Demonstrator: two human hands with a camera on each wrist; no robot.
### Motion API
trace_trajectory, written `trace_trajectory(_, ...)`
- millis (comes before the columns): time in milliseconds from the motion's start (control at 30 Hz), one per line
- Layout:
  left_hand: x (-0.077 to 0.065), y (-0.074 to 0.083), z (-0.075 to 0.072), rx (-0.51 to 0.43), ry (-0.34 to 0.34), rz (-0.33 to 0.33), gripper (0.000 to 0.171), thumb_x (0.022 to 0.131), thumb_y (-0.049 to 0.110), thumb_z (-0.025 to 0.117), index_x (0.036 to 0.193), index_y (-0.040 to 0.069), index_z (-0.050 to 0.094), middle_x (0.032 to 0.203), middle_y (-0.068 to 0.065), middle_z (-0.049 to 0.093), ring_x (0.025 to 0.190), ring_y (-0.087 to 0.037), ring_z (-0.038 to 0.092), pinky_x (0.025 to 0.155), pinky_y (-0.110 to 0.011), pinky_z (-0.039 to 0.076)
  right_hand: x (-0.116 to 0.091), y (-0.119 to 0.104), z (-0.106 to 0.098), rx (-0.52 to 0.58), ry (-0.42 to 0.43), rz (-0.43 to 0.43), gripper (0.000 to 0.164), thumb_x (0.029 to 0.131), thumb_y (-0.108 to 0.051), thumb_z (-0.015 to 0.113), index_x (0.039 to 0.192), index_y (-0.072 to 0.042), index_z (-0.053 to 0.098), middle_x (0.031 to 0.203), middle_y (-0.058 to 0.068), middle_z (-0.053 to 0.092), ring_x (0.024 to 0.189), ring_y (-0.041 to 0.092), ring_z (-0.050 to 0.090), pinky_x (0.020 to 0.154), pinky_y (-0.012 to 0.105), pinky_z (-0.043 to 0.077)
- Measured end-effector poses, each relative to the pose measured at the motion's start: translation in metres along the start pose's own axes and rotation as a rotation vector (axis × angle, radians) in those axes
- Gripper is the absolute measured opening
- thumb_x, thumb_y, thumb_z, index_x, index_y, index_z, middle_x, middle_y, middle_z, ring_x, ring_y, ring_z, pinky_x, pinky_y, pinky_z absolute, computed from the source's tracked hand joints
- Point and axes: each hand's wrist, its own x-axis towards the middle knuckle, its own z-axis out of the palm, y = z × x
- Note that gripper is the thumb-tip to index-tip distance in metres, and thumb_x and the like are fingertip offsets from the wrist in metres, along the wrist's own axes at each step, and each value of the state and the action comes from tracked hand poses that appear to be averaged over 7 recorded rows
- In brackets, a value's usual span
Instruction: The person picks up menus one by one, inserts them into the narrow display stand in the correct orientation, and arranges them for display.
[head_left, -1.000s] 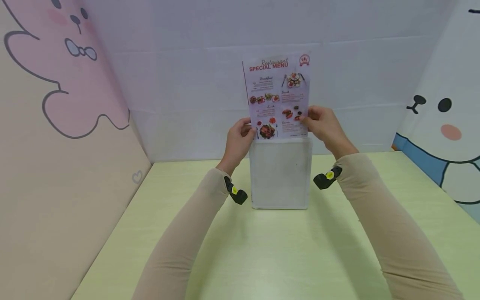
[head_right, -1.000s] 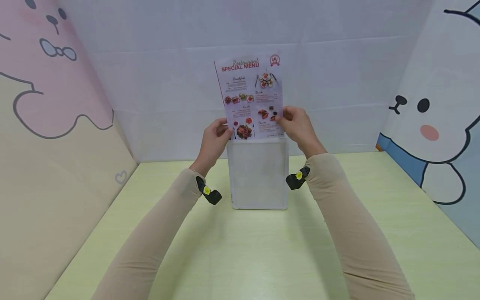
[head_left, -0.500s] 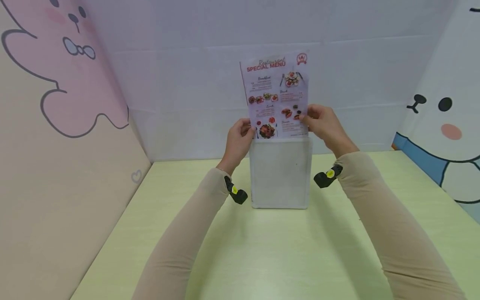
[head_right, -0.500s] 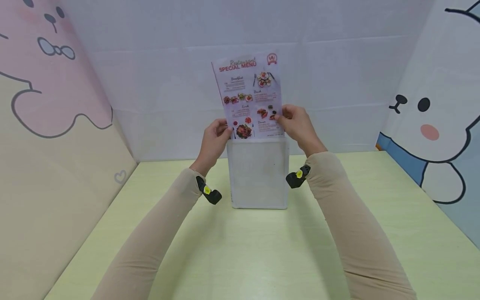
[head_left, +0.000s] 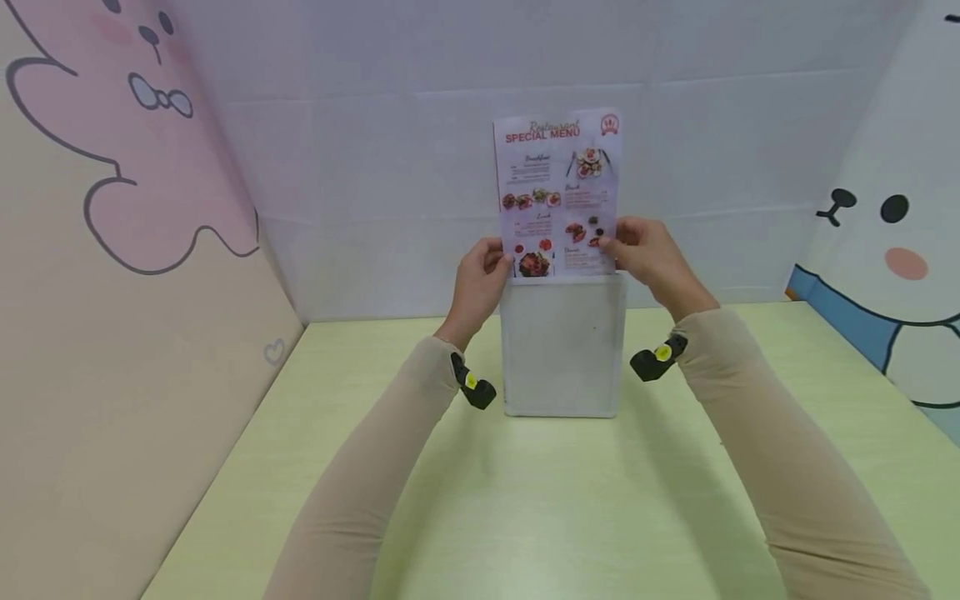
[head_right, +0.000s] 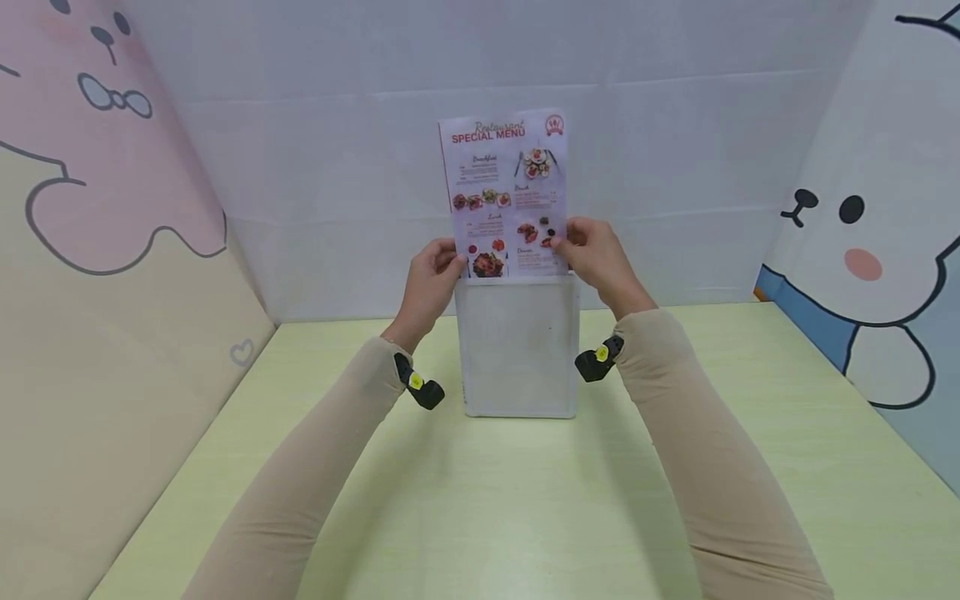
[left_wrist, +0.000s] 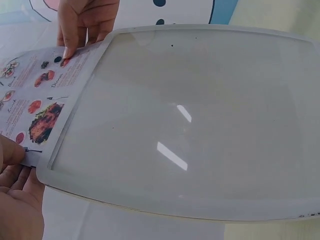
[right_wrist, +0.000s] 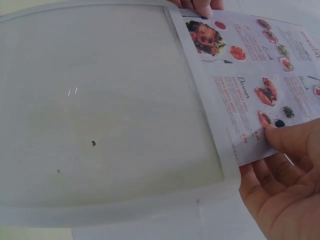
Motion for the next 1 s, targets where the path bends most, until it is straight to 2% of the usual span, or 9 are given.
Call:
trace_trajectory(233, 0.004, -0.007, -0.003, -0.017, -0.029, 0.022, 0.022, 0.098, 0.010, 0.054, 0.117, 0.001, 0.058, 0.113, -0.014, 0.066, 0.104, -0.019, 0.063, 0.091, -0.030, 0.051, -0.003, -0.004, 0.001, 0.016, 0.001, 0.001, 0.038, 0.099, -0.017, 0.049, 0.130, 0.005, 0.050, 0.133, 0.021, 0.053, 0.113, 0.025, 0.053, 0.103, 0.043, 0.043)
trace_trajectory(367, 0.007, -0.011, -0.004, -0.025, -0.048, 0.028, 0.020, 0.097, 0.011, 0.054, 0.114, 0.002, 0.058, 0.112, -0.013, 0.067, 0.103, -0.018, 0.063, 0.088, -0.028, 0.051, -0.006, -0.004, 0.003, 0.012, 0.021, 0.006, 0.043, 0.099, -0.026, 0.051, 0.132, 0.002, 0.050, 0.133, 0.020, 0.054, 0.113, 0.023, 0.055, 0.106, 0.042, 0.042)
trace_trajectory(533, 0.009, -0.013, -0.006, -0.030, -0.064, 0.031, 0.020, 0.097, 0.012, 0.054, 0.114, 0.003, 0.059, 0.112, -0.012, 0.067, 0.103, -0.017, 0.063, 0.089, -0.029, 0.051, -0.007, -0.004, 0.008, -0.003, 0.076, 0.020, 0.050, 0.099, -0.034, 0.051, 0.137, -0.002, 0.046, 0.133, 0.022, 0.054, 0.114, 0.027, 0.056, 0.106, 0.044, 0.041)
trace_trajectory(733, 0.008, -0.013, -0.005, -0.026, -0.068, 0.034, 0.021, 0.098, 0.012, 0.054, 0.116, 0.003, 0.058, 0.113, -0.012, 0.066, 0.104, -0.018, 0.063, 0.090, -0.030, 0.051, -0.007, 0.004, 0.013, -0.014, 0.129, 0.008, 0.046, 0.100, -0.032, 0.049, 0.134, -0.001, 0.048, 0.128, 0.021, 0.056, 0.106, 0.019, 0.056, 0.101, 0.040, 0.043)
trace_trajectory(1000, 0.007, -0.015, -0.006, -0.012, -0.072, 0.037, 0.024, 0.098, 0.015, 0.053, 0.118, 0.004, 0.059, 0.115, -0.011, 0.067, 0.105, -0.016, 0.063, 0.090, -0.030, 0.051, -0.008, 0.010, 0.016, -0.027, 0.154, 0.010, 0.046, 0.101, -0.031, 0.047, 0.133, 0.001, 0.048, 0.126, 0.020, 0.057, 0.096, 0.010, 0.055, 0.092, 0.032, 0.043)
